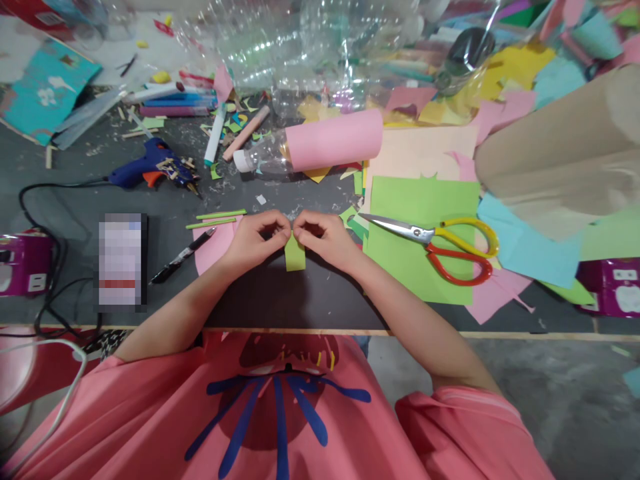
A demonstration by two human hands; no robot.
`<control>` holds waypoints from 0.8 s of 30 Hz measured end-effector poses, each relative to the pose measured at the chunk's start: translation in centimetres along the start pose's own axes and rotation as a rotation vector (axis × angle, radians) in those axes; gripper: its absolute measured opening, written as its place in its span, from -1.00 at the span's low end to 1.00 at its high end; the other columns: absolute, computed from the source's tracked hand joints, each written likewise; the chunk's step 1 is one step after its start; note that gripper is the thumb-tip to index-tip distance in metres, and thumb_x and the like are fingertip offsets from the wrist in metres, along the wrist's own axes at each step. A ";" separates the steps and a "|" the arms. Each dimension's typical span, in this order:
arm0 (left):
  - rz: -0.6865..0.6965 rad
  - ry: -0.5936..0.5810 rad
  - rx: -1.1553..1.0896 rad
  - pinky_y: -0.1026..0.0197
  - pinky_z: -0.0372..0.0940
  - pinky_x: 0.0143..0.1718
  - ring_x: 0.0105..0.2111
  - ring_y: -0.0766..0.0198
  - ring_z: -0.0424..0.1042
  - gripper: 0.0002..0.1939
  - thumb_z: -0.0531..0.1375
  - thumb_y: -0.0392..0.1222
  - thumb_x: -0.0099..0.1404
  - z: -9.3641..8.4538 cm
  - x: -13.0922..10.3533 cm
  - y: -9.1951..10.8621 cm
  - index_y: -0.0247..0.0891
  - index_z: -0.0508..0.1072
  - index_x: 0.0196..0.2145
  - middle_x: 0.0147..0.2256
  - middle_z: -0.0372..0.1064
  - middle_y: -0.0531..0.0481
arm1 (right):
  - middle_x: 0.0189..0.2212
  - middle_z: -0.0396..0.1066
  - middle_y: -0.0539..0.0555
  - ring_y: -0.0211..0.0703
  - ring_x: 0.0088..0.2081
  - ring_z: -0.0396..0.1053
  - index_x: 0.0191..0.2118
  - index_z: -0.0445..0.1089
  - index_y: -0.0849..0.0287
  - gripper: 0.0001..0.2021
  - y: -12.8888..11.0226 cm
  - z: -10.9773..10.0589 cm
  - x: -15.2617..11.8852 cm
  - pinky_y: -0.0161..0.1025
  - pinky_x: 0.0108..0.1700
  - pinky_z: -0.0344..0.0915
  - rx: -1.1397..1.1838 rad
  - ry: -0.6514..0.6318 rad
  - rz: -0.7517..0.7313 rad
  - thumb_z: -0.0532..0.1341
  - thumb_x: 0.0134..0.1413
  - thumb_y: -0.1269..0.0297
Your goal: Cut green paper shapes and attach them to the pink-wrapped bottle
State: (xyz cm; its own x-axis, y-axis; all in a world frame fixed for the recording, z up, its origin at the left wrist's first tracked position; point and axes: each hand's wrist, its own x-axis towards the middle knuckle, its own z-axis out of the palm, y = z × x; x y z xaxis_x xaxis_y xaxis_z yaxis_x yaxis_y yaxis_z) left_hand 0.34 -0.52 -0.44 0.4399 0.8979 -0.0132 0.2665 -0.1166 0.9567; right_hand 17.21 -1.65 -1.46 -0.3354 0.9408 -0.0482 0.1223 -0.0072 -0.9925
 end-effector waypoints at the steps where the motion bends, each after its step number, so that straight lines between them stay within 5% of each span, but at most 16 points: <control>1: -0.002 0.006 -0.008 0.36 0.14 -0.51 -0.56 0.42 0.19 -0.90 0.12 -0.23 0.09 0.0 0.0 0.1 -0.25 0.31 -0.55 -0.59 0.23 0.13 | -0.64 0.19 -0.11 -0.36 -0.58 0.13 -0.53 0.28 0.16 -0.87 -0.1 -0.1 0.0 -0.33 -0.49 0.10 -0.005 -0.001 -0.007 0.16 -0.03 0.30; 4: -0.012 0.051 -0.046 0.35 0.13 -0.51 -0.57 0.43 0.16 -0.91 0.11 -0.26 0.06 -0.2 0.0 0.2 -0.24 0.29 -0.58 -0.60 0.20 0.14 | -0.63 0.20 -0.11 -0.36 -0.58 0.15 -0.55 0.29 0.15 -0.87 -0.3 -0.3 0.1 -0.34 -0.51 0.12 0.011 0.016 -0.019 0.17 -0.05 0.31; 10: -0.049 0.341 -0.238 0.39 0.16 -0.58 -0.64 0.48 0.17 -0.85 0.17 -0.23 0.15 -0.8 0.2 0.3 -0.22 0.28 -0.55 -0.62 0.16 0.17 | -0.62 0.27 -0.09 -0.37 -0.59 0.17 -0.53 0.28 0.14 -0.77 -0.4 -0.1 0.1 -0.37 -0.52 0.18 0.130 0.080 0.021 0.22 0.02 0.14; 17: -0.072 0.270 -0.271 0.39 0.25 -0.55 -0.62 0.48 0.29 -0.76 0.25 -0.11 0.20 -0.7 0.1 0.3 -0.24 0.30 -0.50 -0.62 0.25 0.17 | -0.61 0.28 -0.09 -0.35 -0.56 0.22 -0.48 0.32 0.15 -0.70 -0.3 0.5 -0.2 -0.35 -0.50 0.19 0.181 -0.052 0.090 0.31 -0.06 0.02; 24: -0.032 0.275 -0.298 0.34 0.33 -0.43 -0.51 0.42 0.38 -0.82 0.23 -0.08 0.22 -0.6 0.2 -0.2 -0.19 0.32 -0.31 -0.49 0.33 0.12 | -0.64 0.29 -0.11 -0.38 -0.61 0.21 -0.54 0.30 0.15 -0.60 -0.4 0.3 0.1 -0.36 -0.53 0.20 0.200 0.033 0.129 0.35 -0.16 -0.08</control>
State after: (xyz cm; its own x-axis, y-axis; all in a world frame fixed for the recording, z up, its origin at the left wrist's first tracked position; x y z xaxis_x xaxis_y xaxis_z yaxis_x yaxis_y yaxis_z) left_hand -0.17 -0.06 -0.41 0.1792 0.9838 -0.0043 -0.0016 0.0047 1.0000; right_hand 16.84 -1.65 -1.12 -0.2980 0.9383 -0.1755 -0.0267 -0.1920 -0.9810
